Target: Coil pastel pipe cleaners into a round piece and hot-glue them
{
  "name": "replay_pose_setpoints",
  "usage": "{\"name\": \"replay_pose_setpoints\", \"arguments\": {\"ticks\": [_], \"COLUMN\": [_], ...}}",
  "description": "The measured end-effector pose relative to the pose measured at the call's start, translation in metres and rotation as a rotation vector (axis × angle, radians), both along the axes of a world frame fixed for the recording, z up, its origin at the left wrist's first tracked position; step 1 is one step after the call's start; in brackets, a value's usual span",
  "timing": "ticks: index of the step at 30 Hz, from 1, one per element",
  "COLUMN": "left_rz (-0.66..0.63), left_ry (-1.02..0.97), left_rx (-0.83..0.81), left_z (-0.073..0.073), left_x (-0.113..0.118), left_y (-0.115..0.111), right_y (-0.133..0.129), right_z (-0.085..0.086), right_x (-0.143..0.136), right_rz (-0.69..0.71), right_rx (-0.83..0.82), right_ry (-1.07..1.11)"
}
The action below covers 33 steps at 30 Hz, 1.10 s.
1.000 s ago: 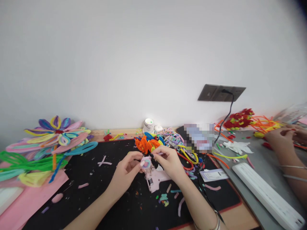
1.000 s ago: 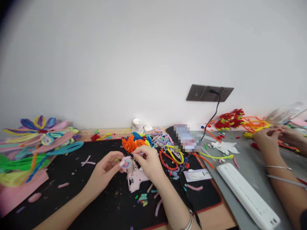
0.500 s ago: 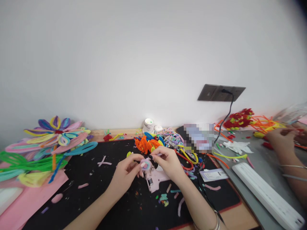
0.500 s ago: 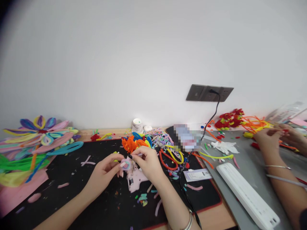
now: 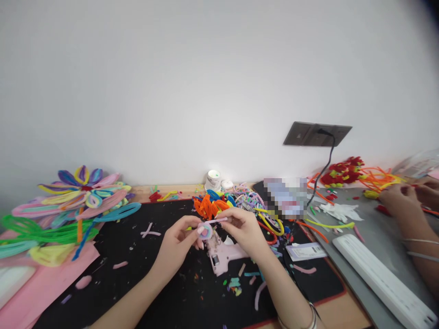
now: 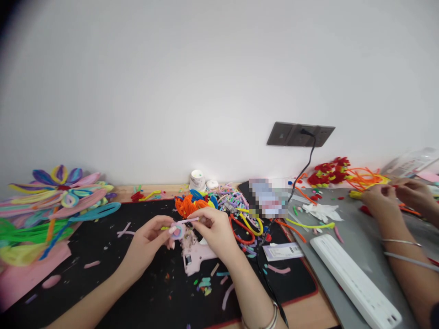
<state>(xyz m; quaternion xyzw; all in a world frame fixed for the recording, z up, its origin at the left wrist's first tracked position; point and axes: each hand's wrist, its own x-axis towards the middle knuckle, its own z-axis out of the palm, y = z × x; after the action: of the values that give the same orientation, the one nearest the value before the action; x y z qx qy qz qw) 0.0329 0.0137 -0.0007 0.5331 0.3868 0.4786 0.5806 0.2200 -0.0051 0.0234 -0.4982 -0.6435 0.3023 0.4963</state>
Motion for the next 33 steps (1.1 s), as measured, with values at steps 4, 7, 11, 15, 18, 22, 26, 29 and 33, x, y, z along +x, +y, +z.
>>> {"name": "replay_pose_setpoints", "arguments": {"ticks": [4, 7, 11, 15, 18, 22, 26, 29, 33], "left_rz": [-0.040, -0.054, -0.046, -0.019, -0.005, 0.017, 0.021, 0.003, -0.031], "left_ry": [-0.010, -0.018, -0.027, -0.036, -0.025, -0.009, 0.015, 0.040, 0.047], "left_rx": [-0.005, -0.005, -0.016, -0.017, -0.015, -0.002, 0.013, 0.025, 0.038], "left_z": [-0.003, -0.004, -0.003, -0.002, -0.002, -0.001, -0.003, -0.003, -0.003], "left_x": [0.000, -0.001, 0.000, 0.000, 0.000, 0.001, 0.000, -0.001, -0.001], "left_y": [0.001, 0.001, 0.000, 0.000, 0.000, 0.000, 0.001, 0.000, 0.000], "right_y": [-0.002, -0.002, -0.002, -0.003, -0.004, -0.005, -0.004, -0.003, -0.002], "right_z": [0.001, 0.000, -0.003, -0.009, -0.011, -0.011, -0.009, -0.010, -0.010], "right_x": [0.001, 0.000, -0.001, -0.005, -0.010, -0.013, -0.010, -0.007, -0.006], "right_rz": [0.038, 0.074, 0.048, -0.025, -0.085, -0.116, -0.018, 0.020, 0.018], "right_rx": [0.188, 0.287, 0.368, 0.403, 0.418, 0.405, 0.353, 0.362, 0.372], "right_ry": [-0.196, -0.262, -0.353, -0.406, -0.420, -0.400, -0.369, -0.355, -0.373]}}
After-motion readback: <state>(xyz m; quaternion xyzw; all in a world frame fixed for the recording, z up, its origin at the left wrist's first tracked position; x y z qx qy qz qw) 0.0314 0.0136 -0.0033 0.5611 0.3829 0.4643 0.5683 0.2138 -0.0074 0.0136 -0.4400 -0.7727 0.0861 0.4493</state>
